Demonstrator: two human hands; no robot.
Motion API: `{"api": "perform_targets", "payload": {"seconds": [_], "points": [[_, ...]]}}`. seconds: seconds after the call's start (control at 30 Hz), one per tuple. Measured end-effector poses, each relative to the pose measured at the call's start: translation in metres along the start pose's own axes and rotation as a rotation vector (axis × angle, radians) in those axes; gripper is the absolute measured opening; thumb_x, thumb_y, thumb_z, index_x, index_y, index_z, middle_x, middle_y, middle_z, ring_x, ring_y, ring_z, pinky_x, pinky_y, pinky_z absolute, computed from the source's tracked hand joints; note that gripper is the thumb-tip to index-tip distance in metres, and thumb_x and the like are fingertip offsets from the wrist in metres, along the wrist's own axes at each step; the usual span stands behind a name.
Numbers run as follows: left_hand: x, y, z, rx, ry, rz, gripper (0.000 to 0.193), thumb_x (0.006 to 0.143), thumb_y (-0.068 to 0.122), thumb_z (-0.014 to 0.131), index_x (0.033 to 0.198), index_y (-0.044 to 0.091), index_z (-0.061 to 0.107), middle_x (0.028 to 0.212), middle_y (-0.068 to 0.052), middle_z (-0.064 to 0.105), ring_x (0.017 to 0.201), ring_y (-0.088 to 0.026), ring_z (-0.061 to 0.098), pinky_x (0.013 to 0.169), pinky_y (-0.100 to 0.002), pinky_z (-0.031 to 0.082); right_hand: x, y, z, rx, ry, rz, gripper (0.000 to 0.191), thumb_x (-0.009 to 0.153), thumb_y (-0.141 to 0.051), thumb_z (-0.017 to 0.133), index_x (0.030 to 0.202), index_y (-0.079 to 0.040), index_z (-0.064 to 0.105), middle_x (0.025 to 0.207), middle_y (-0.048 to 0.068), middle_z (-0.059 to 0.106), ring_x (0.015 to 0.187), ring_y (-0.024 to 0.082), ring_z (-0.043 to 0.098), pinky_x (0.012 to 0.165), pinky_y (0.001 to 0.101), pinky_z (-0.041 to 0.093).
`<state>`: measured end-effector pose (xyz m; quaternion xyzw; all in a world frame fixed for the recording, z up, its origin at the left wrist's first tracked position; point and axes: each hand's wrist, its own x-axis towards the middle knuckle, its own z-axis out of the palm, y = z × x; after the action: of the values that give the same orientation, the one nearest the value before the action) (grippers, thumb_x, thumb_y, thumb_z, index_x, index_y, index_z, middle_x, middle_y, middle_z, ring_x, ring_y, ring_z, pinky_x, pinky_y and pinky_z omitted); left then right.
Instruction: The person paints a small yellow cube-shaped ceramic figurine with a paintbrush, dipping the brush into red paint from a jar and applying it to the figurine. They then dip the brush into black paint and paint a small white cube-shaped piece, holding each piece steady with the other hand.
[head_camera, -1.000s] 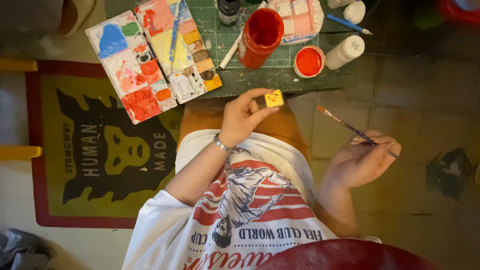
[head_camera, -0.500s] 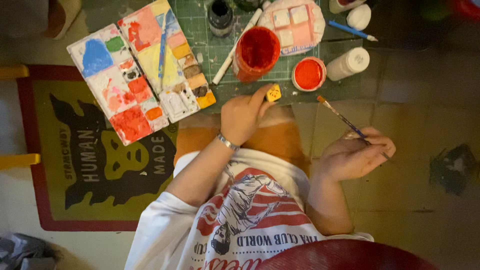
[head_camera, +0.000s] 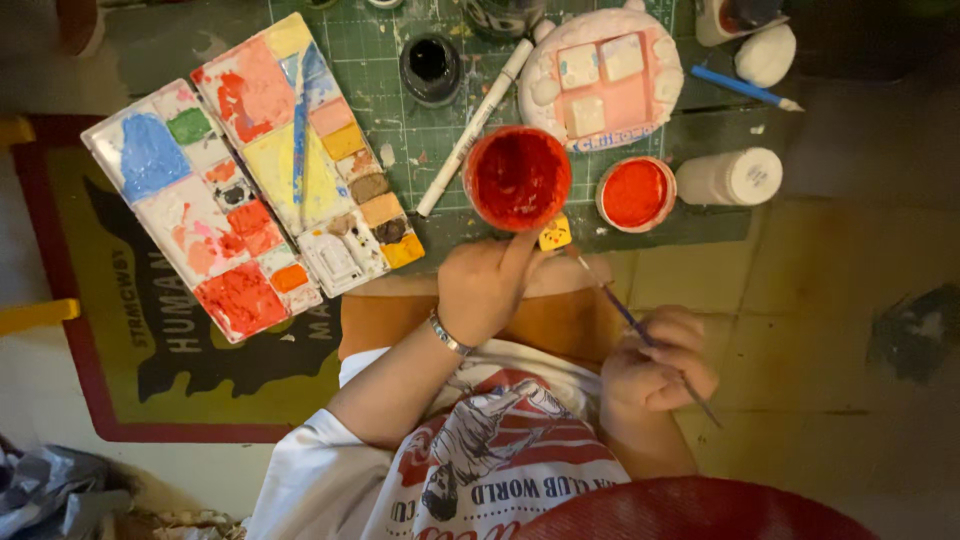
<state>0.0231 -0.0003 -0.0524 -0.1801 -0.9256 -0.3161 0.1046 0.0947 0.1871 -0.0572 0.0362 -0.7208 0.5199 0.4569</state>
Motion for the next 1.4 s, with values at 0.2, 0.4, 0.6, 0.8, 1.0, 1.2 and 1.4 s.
{"api": "perform_targets", "payload": {"seconds": [0.2,0.4,0.6,0.8,1.0,1.2,1.4], "points": [[-0.006,0.001,-0.002,-0.028,-0.015,0.008,0.024,0.095,0.029,0.075,0.105,0.010,0.065,0.072,-0.004,0.059,0.064,-0.024,0.061,0.058,-0.040,0.047,-0.002,0.005,-0.001,-0.051,0.010,-0.033,0.024,0.106,-0.025,0.054,0.096,-0.008,0.041,0.076,0.016,0.051,0.067,0.027,0.047,0.060,0.0418,0.045],[-0.001,0.003,-0.004,-0.048,0.003,0.016,0.023,0.095,0.029,0.077,0.091,0.011,0.063,0.066,-0.003,0.056,0.060,-0.023,0.060,0.056,-0.040,0.047,0.002,0.005,0.003,-0.053,-0.012,-0.070,0.028,0.108,-0.029,0.049,0.096,-0.005,0.040,0.077,0.015,0.051,0.066,0.027,0.050,0.054,0.0386,0.046],[-0.002,0.005,-0.007,-0.065,-0.028,0.017,0.016,0.096,0.023,0.073,0.099,0.011,0.064,0.071,-0.003,0.059,0.066,-0.023,0.062,0.059,-0.040,0.048,0.006,-0.001,0.005,-0.080,-0.060,-0.072,0.028,0.109,-0.028,0.048,0.095,-0.005,0.039,0.080,0.016,0.051,0.066,0.026,0.049,0.058,0.0406,0.044],[-0.002,0.004,-0.007,-0.063,-0.030,0.027,0.018,0.096,0.023,0.070,0.108,0.011,0.065,0.072,-0.002,0.059,0.066,-0.022,0.063,0.060,-0.039,0.048,0.002,0.000,0.005,-0.055,-0.070,-0.083,0.027,0.109,-0.029,0.049,0.096,-0.006,0.041,0.079,0.015,0.051,0.067,0.026,0.049,0.057,0.0399,0.045],[0.002,0.003,-0.009,-0.044,-0.051,0.026,0.018,0.097,0.024,0.072,0.108,0.011,0.065,0.069,-0.001,0.057,0.063,-0.021,0.061,0.057,-0.038,0.047,0.001,0.001,0.005,-0.066,-0.032,-0.083,0.030,0.109,-0.031,0.049,0.095,-0.006,0.041,0.078,0.015,0.053,0.068,0.025,0.050,0.058,0.0391,0.046],[0.003,0.004,-0.009,-0.031,-0.030,0.039,0.021,0.096,0.024,0.071,0.110,0.010,0.066,0.068,0.000,0.056,0.061,-0.020,0.061,0.056,-0.038,0.047,-0.002,0.001,0.006,-0.056,-0.013,-0.054,0.031,0.109,-0.031,0.051,0.095,-0.005,0.042,0.079,0.016,0.054,0.070,0.028,0.051,0.059,0.0401,0.048],[0.003,0.003,-0.008,-0.036,-0.050,0.028,0.020,0.095,0.021,0.071,0.111,0.010,0.065,0.069,-0.001,0.058,0.063,-0.021,0.061,0.058,-0.038,0.048,-0.002,0.004,0.006,-0.036,-0.037,-0.067,0.029,0.107,-0.028,0.052,0.095,-0.005,0.041,0.080,0.016,0.053,0.070,0.028,0.051,0.062,0.0409,0.048]]}}
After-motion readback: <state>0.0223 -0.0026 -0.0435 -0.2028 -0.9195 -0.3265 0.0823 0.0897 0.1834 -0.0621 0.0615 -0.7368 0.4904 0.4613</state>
